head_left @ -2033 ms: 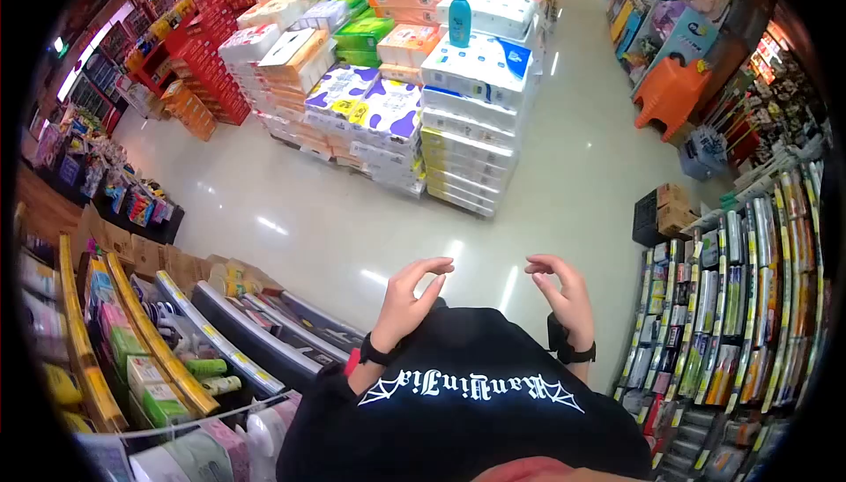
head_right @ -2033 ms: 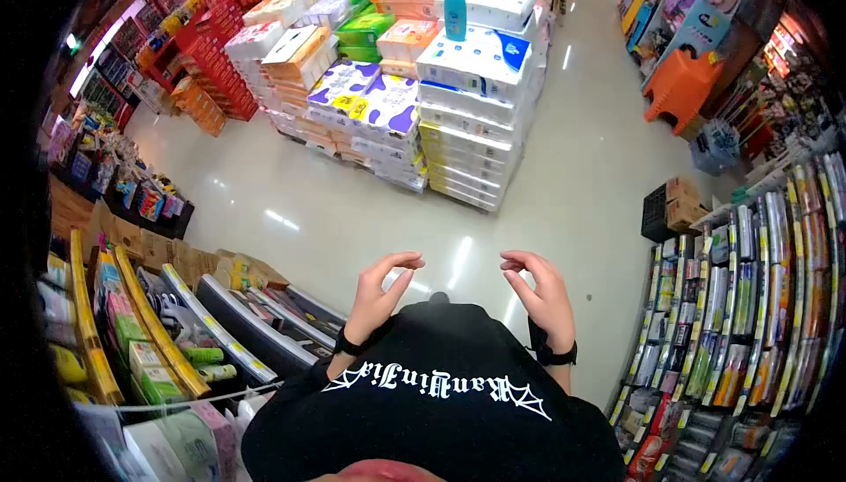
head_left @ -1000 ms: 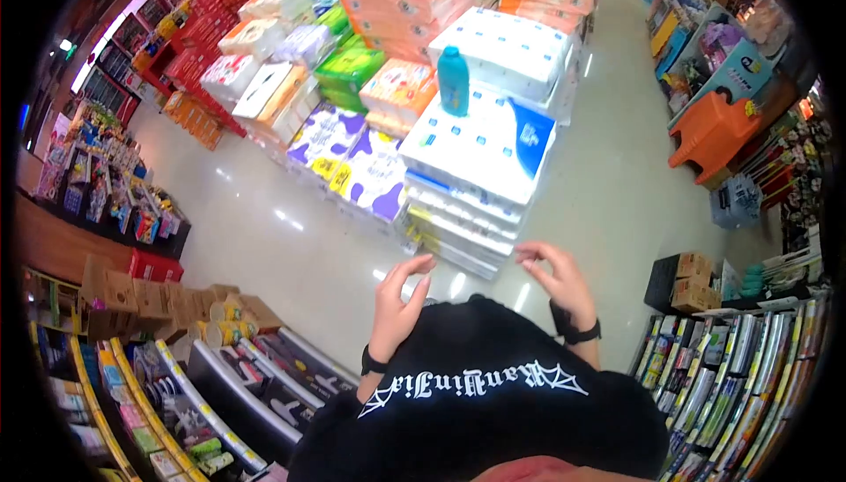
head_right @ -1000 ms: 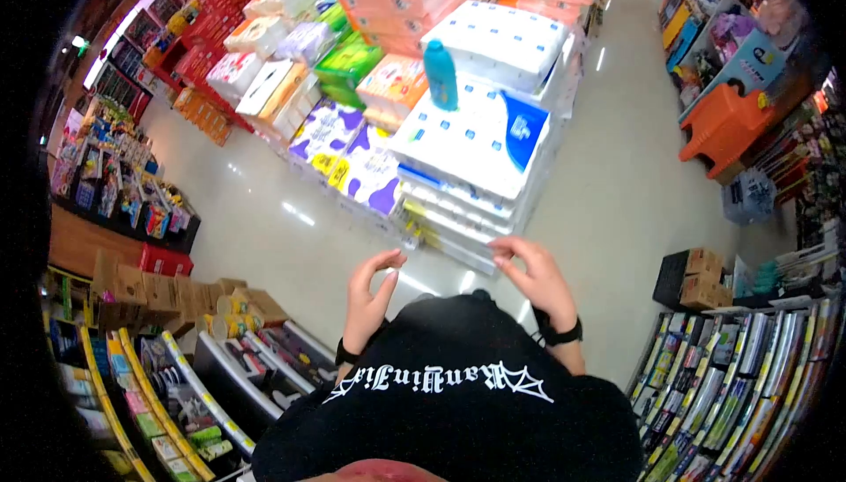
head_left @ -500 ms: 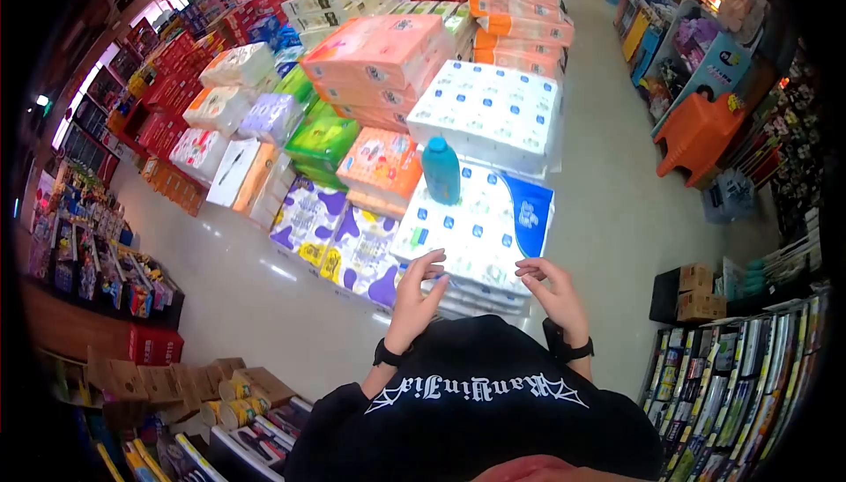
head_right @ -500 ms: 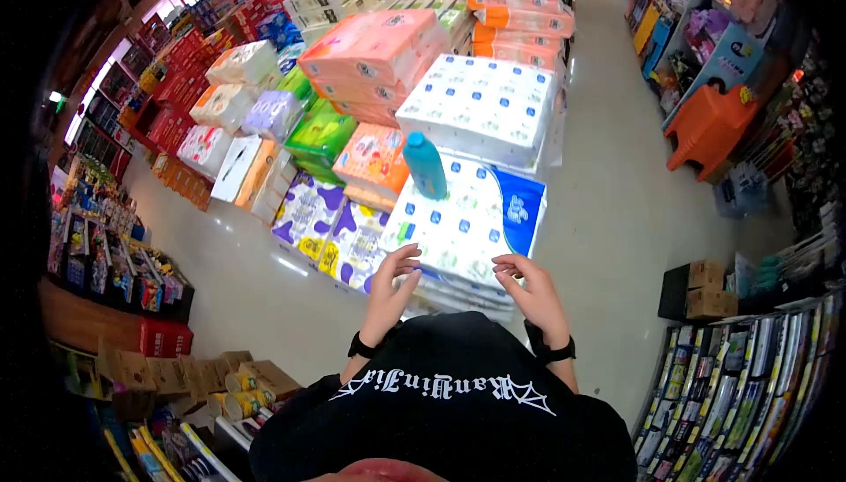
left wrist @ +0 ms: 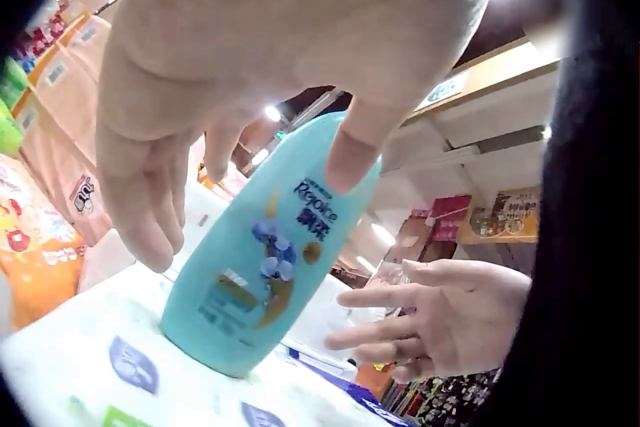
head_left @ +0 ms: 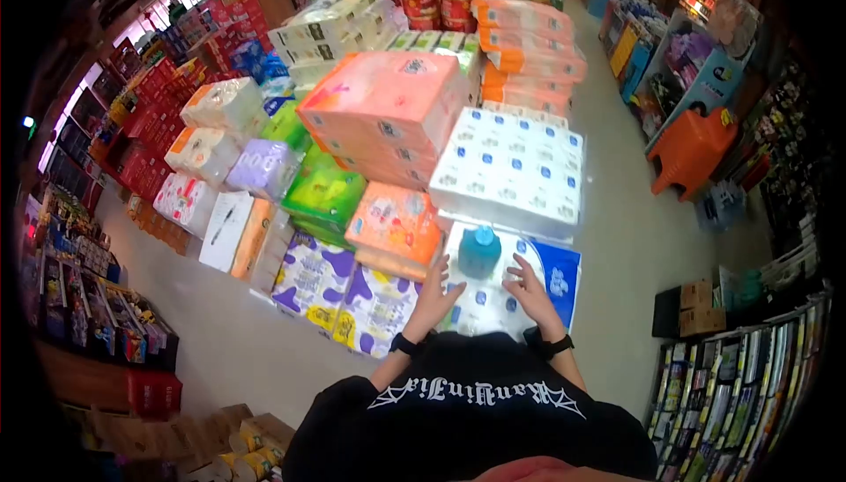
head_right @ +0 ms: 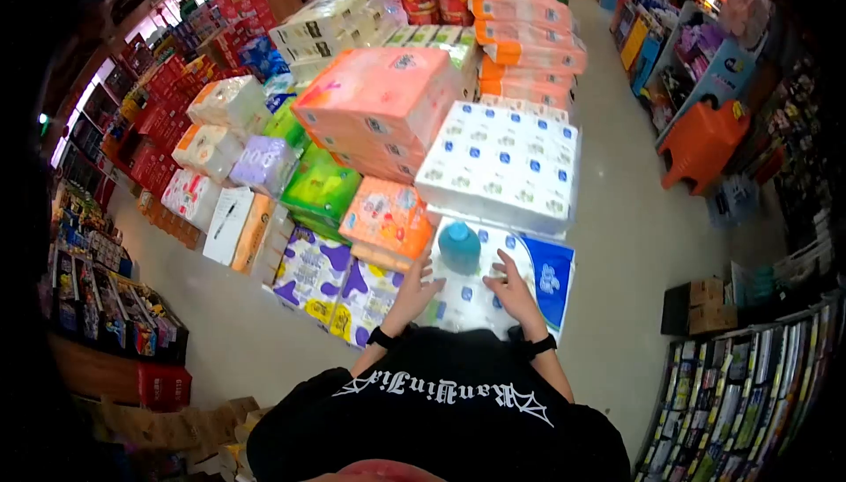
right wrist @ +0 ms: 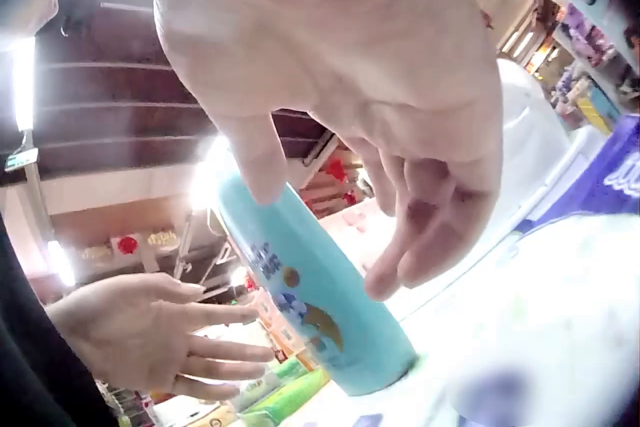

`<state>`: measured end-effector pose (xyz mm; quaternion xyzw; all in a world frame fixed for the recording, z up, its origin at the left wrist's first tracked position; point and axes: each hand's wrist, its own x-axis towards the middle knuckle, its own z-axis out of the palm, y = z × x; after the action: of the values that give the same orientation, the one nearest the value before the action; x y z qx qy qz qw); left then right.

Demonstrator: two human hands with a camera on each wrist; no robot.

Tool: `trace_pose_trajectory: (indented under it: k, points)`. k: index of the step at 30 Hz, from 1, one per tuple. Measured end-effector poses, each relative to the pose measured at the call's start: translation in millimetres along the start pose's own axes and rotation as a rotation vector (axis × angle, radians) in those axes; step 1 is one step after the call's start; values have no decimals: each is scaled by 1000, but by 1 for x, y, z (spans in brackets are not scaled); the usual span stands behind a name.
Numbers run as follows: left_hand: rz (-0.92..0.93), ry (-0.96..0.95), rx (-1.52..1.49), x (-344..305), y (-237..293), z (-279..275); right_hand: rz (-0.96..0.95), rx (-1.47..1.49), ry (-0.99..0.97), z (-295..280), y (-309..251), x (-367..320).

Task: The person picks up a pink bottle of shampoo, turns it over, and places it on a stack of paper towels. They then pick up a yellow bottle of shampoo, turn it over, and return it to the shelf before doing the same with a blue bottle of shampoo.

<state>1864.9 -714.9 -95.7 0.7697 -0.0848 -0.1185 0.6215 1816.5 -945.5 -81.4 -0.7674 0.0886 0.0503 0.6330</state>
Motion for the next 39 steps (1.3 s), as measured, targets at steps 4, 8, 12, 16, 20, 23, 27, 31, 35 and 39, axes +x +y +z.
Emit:
trace_pose_trajectory:
  k: [4, 8, 12, 16, 20, 23, 27, 31, 35, 39]
  points:
    - [112, -108, 123, 28, -7, -7, -63, 0, -139, 17, 12, 37]
    - [184, -134, 126, 32, -1, 4, 0, -82, -133, 23, 1, 31]
    - [255, -86, 254, 21, 8, 8, -22, -211, -137, 16, -15, 12]
    - [55, -130, 348, -18, 43, 5, -87, -342, -190, 7, -27, -15]
    - [33, -106, 381, -59, 39, 21, -110, -446, -362, -11, -18, -39]
    - [43, -55, 419, -90, 39, 45, -98, -527, -476, -33, -28, -65]
    - [-56, -25, 382, -136, 40, 89, -112, -557, -599, -64, -5, -90]
    - [-231, 82, 378, -198, 52, 133, -88, -474, -763, -85, 19, -120]
    - [-277, 330, 189, -267, 48, 168, -90, -462, -906, -77, 34, -151]
    - [-388, 490, 145, -332, 66, 183, -149, -398, -1122, -65, 23, -187]
